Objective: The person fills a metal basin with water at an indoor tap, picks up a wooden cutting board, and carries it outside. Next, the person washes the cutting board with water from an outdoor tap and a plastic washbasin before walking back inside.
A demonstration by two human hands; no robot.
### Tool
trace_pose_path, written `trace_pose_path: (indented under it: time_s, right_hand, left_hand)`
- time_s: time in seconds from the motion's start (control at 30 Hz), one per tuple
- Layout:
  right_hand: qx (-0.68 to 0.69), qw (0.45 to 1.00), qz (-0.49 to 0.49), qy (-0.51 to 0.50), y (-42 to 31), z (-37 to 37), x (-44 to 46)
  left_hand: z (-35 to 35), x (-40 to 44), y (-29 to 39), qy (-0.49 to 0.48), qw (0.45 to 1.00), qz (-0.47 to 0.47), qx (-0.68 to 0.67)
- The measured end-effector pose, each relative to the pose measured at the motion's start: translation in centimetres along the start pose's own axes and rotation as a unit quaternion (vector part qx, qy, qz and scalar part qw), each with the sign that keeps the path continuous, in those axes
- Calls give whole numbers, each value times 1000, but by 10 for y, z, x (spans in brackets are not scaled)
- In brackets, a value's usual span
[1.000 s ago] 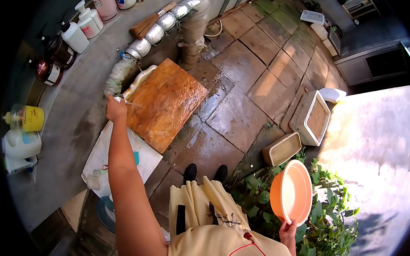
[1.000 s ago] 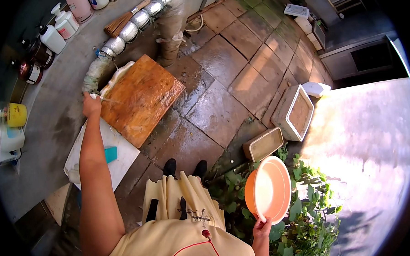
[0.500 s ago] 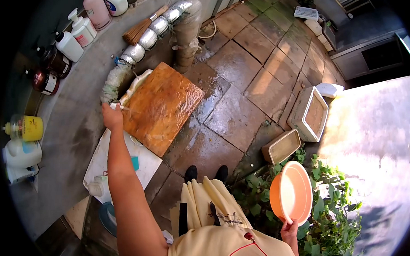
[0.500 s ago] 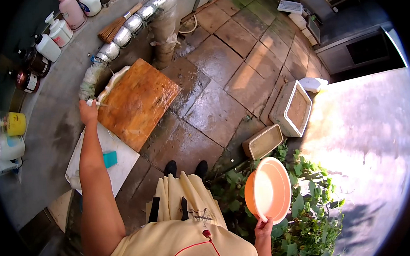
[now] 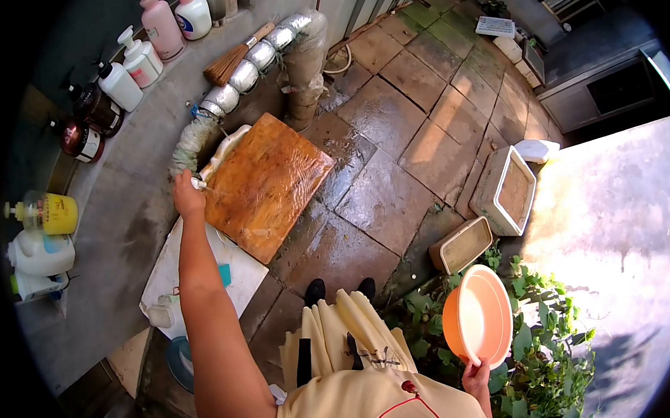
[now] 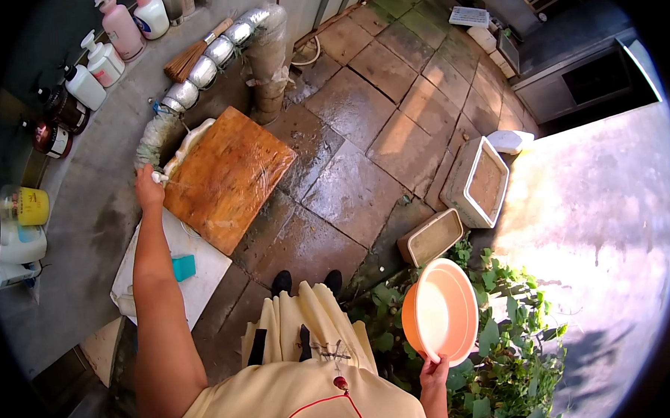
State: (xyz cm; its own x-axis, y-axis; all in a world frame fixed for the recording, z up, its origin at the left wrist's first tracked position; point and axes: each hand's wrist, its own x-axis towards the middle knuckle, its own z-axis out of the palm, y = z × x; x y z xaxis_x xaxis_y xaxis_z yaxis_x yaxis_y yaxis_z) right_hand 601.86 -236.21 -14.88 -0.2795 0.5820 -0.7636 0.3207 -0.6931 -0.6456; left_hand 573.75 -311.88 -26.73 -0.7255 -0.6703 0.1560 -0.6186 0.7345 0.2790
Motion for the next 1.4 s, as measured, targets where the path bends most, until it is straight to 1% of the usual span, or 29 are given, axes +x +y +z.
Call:
trace_pose_path:
  time_s: [0.03,0.1,0.17,0.23,0.3,0.37,0.4,0.43,0.47,0.5,0.53,0.57,0.6,0.63,0.7,0.73,0.77,0.8,0.83,0.9,0.97,1.0,1.03,1.1,1.17,1.23,1.3,1.33,1.4]
  right_hand:
    - [12,1000,-15,-8,1,3,-1]
    - [17,1000,-13,-4,1,3,2]
    - [26,1000,-10,2,1,3,5]
    - [32,999,-1,-4,0,4,10]
    - [41,999,4,-1,3,6,17]
    - [19,1000,9,5,5,14,18]
    - [20,1000,14,4,6,13,25]
    - [26,999,21,2,6,11,34]
    - [32,999,29,0,7,10,42]
    - [33,999,35,-1,7,13,46]
    - [28,999,36,8,6,22,43]
    - [22,999,38,15,4,29,45]
    - [19,999,45,13,3,32,52]
    - [27,998,48,8,1,34,60]
    - [30,998,57,-2,-8,46,77]
    - [28,996,82,-8,-14,53,82]
    - [26,994,106,-14,-21,61,89]
    - [21,993,112,-17,-29,70,95]
    - [14,994,106,-2,-37,81,101]
    - [2,994,105,12,-53,95,118]
    - [-24,995,90,29,-71,107,142]
    - [-32,995,92,26,-82,120,137]
    - [-41,995,86,-3,-93,122,149]
    - [-51,996,65,-25,-108,125,171]
    - [-63,996,23,-57,-118,141,154]
    - [-53,996,-18,-72,-119,152,131]
    - [-20,996,-46,-80,-113,147,114]
    - [-12,995,-45,-84,-109,145,100]
    - [5,996,-44,-77,-98,129,80]
  left_hand:
    - [-4,-2,1,-5,1000,2,-15]
    - [-10,-12,6,-11,999,7,-29]
    - [-16,-32,17,111,990,-21,-90]
    - [-16,-59,23,109,984,-48,-129]
    - [-5,-98,26,74,970,-76,-220]
    - [21,-148,19,3,947,-109,-301]
    - [25,-177,20,-5,948,-88,-307]
    - [31,-204,20,-65,945,-120,-298]
    - [38,-230,22,-89,932,-147,-319]
    - [51,-257,16,-105,940,-139,-294]
    - [77,-285,4,-100,945,-128,-284]
    - [89,-306,-5,-146,947,-136,-250]
    - [88,-318,-2,-215,901,-241,-291]
    - [88,-322,-3,-211,903,-244,-286]
    - [98,-324,-1,-241,891,-277,-266]
    - [99,-314,-1,-239,879,-307,-274]
    - [100,-303,-2,-234,881,-311,-270]
    - [94,-285,2,-215,909,-275,-229]
    - [91,-265,8,-195,933,-237,-188]
    - [85,-224,9,-173,936,-236,-195]
    - [77,-182,7,-110,941,-225,-228]
    - [73,-159,0,-90,943,-232,-223]
    - [70,-139,-2,-71,943,-239,-219]
    - [28,-99,19,-58,947,-259,-179]
    - [16,-64,17,-42,952,-274,-127]
    - [20,-37,1,32,973,-226,-42]
    - [3,-14,6,1,971,-238,-35]
    - [9,-6,-1,-6,971,-234,-42]
    - [16,7,-18,22,987,-153,-50]
